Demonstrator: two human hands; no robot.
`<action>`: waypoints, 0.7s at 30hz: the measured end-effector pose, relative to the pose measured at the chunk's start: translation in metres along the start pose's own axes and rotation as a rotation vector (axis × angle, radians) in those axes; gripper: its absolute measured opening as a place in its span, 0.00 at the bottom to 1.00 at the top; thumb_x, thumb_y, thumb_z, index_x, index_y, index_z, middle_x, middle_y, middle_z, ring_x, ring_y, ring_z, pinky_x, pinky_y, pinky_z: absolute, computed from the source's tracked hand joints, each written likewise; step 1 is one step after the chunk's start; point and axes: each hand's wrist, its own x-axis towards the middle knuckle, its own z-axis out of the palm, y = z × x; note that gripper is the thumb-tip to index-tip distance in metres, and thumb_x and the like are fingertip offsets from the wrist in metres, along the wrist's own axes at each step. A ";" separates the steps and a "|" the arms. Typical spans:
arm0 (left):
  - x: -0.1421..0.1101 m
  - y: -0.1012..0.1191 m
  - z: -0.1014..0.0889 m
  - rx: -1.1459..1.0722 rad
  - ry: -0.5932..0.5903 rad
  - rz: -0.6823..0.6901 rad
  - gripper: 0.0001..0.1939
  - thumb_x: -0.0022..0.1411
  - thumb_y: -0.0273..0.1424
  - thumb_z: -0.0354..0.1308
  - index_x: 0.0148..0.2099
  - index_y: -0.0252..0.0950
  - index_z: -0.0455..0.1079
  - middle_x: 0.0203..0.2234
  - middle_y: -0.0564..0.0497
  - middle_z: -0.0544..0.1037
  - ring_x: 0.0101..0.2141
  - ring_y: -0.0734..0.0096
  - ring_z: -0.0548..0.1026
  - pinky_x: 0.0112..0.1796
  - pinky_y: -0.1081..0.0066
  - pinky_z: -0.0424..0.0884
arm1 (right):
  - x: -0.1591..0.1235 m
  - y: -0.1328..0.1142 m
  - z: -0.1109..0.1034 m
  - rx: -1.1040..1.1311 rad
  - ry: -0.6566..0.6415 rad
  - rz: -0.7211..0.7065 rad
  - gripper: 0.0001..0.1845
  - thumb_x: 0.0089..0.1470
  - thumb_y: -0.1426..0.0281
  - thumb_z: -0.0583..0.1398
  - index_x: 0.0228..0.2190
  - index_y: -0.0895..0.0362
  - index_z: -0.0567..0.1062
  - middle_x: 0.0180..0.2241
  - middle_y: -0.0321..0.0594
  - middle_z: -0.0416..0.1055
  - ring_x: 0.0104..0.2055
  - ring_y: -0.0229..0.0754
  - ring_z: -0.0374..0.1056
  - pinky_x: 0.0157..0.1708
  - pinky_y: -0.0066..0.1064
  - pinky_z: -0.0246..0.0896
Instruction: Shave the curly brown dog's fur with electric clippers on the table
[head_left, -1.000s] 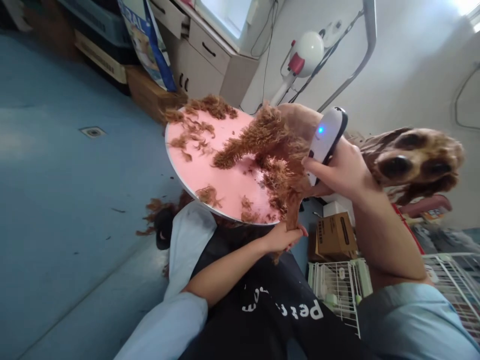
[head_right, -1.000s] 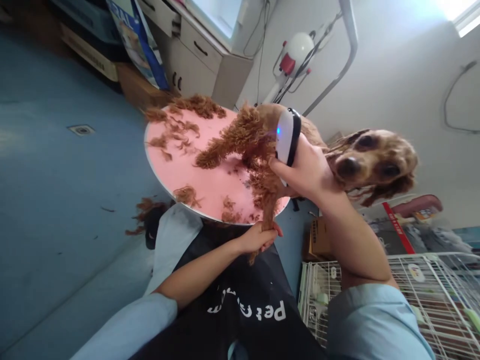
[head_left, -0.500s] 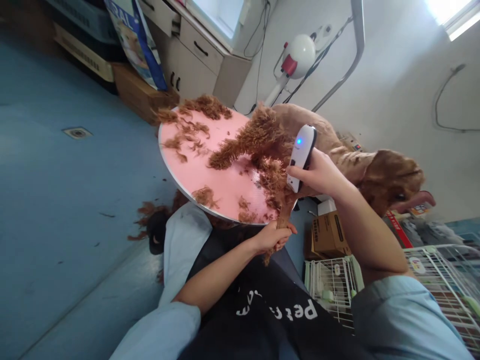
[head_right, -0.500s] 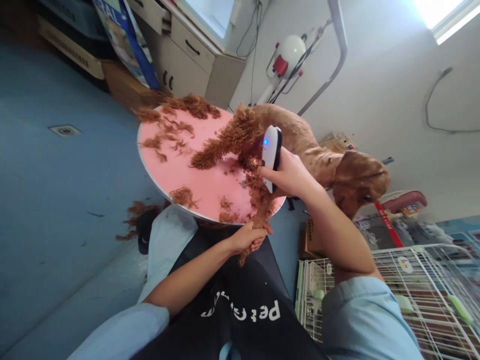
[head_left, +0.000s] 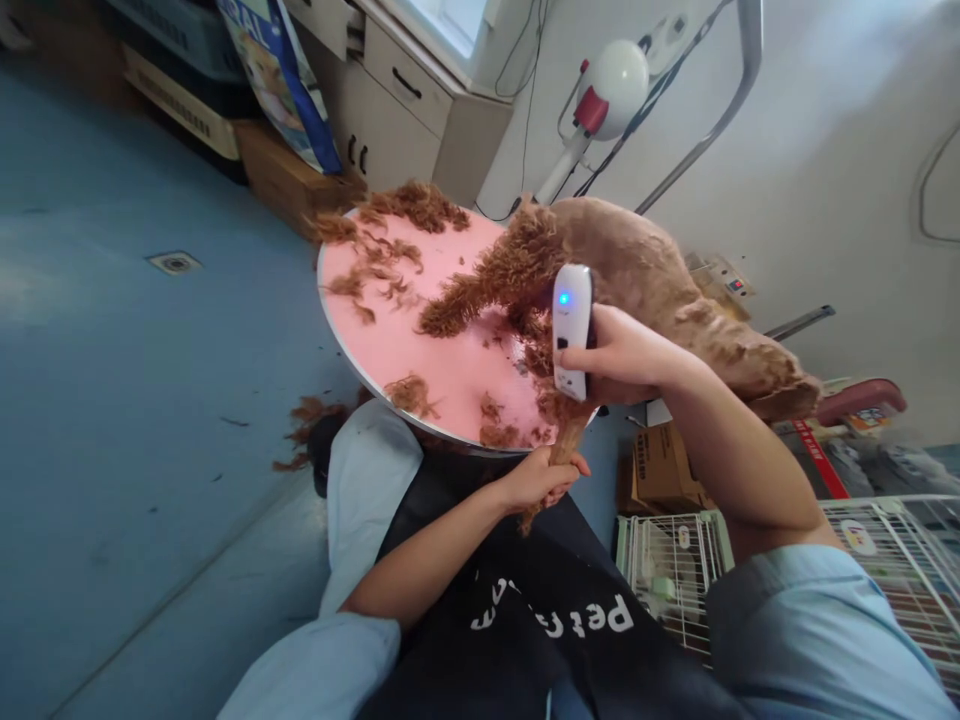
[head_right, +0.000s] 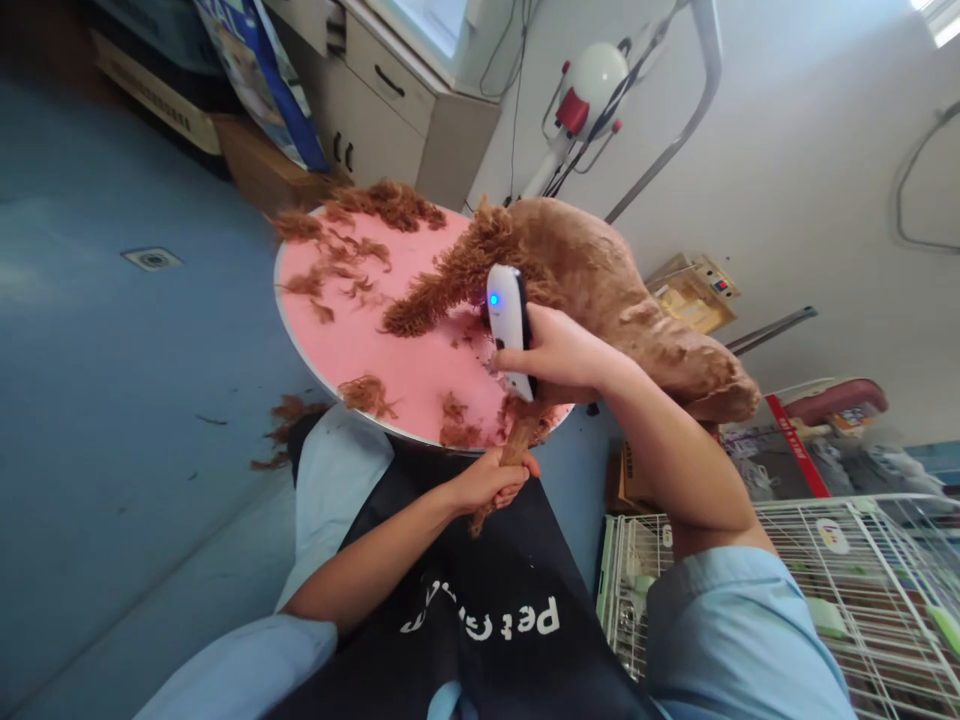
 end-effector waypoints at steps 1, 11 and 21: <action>0.000 -0.001 -0.001 -0.005 -0.011 -0.008 0.10 0.50 0.31 0.56 0.37 0.35 0.67 0.11 0.65 0.58 0.11 0.83 0.53 0.16 0.79 0.50 | 0.001 0.000 0.000 0.004 0.025 -0.012 0.15 0.46 0.63 0.66 0.35 0.57 0.71 0.32 0.38 0.74 0.34 0.44 0.69 0.34 0.36 0.68; -0.020 0.008 -0.013 -0.099 -0.092 -0.161 0.12 0.44 0.28 0.55 0.36 0.35 0.68 0.09 0.65 0.58 0.10 0.83 0.52 0.16 0.79 0.50 | -0.021 -0.004 -0.011 0.008 0.173 -0.017 0.13 0.48 0.62 0.66 0.34 0.56 0.73 0.30 0.36 0.74 0.31 0.42 0.69 0.32 0.33 0.66; -0.042 0.032 -0.018 -0.130 -0.131 -0.295 0.11 0.44 0.27 0.57 0.35 0.36 0.67 0.09 0.66 0.57 0.10 0.82 0.50 0.15 0.79 0.49 | -0.078 0.002 0.026 0.396 0.523 0.101 0.13 0.51 0.60 0.66 0.35 0.55 0.76 0.32 0.41 0.79 0.38 0.50 0.77 0.38 0.40 0.74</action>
